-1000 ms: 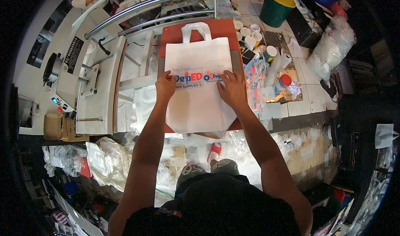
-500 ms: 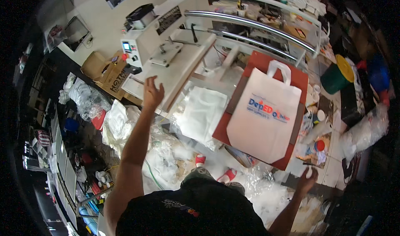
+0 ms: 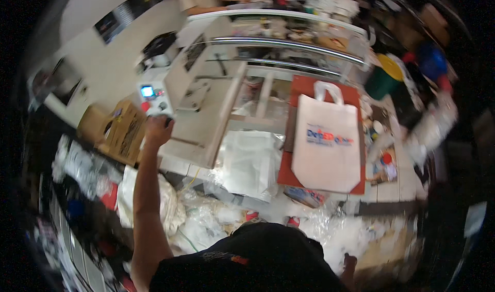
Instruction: The person prints designs onto tote bags by placing each bag and transfer sheet on the heat press platform, operating the heat press machine, and stacking the completed bags.
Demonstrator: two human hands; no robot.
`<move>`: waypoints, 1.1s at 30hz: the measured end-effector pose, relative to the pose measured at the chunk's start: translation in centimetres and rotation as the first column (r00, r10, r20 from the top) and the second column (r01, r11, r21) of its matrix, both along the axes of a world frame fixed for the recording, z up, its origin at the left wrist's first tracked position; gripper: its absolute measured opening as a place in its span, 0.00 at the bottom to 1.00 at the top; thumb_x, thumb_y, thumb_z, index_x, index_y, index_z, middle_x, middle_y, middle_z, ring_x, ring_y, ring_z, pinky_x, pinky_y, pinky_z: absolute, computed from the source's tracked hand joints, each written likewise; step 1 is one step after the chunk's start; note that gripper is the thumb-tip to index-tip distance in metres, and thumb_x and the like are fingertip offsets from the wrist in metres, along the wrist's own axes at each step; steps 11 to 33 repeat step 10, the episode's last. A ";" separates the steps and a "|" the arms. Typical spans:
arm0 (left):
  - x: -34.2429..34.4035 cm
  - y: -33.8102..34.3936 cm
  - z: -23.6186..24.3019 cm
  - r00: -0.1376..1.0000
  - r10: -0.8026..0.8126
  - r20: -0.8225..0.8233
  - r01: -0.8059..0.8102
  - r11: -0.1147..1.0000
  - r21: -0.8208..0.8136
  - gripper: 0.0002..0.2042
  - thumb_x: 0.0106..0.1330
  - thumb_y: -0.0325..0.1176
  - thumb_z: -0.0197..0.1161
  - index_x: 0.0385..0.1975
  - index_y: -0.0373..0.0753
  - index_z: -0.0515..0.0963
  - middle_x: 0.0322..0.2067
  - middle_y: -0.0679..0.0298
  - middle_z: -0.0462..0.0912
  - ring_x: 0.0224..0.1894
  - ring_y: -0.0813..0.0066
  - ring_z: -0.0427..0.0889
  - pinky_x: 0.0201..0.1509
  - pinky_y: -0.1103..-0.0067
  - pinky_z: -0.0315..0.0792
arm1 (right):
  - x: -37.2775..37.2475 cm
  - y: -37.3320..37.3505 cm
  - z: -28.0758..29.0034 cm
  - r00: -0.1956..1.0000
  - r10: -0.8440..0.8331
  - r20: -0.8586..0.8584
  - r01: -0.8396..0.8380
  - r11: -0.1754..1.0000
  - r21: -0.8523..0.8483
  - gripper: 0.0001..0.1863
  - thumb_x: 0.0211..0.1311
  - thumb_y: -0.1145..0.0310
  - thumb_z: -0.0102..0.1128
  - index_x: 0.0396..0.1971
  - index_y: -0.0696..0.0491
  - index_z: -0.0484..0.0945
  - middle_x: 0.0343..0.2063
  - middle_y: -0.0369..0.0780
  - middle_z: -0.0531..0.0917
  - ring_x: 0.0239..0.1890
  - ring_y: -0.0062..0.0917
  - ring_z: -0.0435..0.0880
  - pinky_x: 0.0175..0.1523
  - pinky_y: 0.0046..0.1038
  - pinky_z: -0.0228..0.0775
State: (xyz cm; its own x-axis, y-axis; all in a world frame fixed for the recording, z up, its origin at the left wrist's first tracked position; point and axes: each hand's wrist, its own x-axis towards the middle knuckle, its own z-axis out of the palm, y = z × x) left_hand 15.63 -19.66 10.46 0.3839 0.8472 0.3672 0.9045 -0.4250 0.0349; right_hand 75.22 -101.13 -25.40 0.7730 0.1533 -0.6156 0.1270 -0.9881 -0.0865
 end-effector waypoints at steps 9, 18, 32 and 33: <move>-0.7 1.1 0.1 0.987 0.003 -0.163 -0.009 0.999 -0.038 0.19 0.65 0.51 0.57 0.27 0.39 0.80 0.28 0.50 0.84 0.35 0.48 0.84 0.49 0.58 0.70 | -0.4 -1.2 -2.0 0.995 -0.082 0.065 0.077 0.994 0.077 0.22 0.60 0.48 0.64 0.33 0.56 0.79 0.19 0.43 0.80 0.17 0.33 0.79 0.21 0.41 0.74; -0.5 1.4 0.0 0.985 0.001 -0.174 -0.006 1.000 -0.028 0.19 0.65 0.52 0.57 0.27 0.40 0.80 0.28 0.51 0.84 0.35 0.49 0.84 0.49 0.58 0.70 | 0.6 -0.5 -3.0 0.990 -0.114 0.086 0.108 0.992 0.066 0.23 0.60 0.46 0.64 0.33 0.54 0.80 0.19 0.44 0.81 0.17 0.36 0.80 0.20 0.44 0.74; -0.5 1.4 0.0 0.985 0.001 -0.174 -0.006 1.000 -0.028 0.19 0.65 0.52 0.57 0.27 0.40 0.80 0.28 0.51 0.84 0.35 0.49 0.84 0.49 0.58 0.70 | 0.6 -0.5 -3.0 0.990 -0.114 0.086 0.108 0.992 0.066 0.23 0.60 0.46 0.64 0.33 0.54 0.80 0.19 0.44 0.81 0.17 0.36 0.80 0.20 0.44 0.74; -0.5 1.4 0.0 0.985 0.001 -0.174 -0.006 1.000 -0.028 0.19 0.65 0.52 0.57 0.27 0.40 0.80 0.28 0.51 0.84 0.35 0.49 0.84 0.49 0.58 0.70 | 0.6 -0.5 -3.0 0.990 -0.114 0.086 0.108 0.992 0.066 0.23 0.60 0.46 0.64 0.33 0.54 0.80 0.19 0.44 0.81 0.17 0.36 0.80 0.20 0.44 0.74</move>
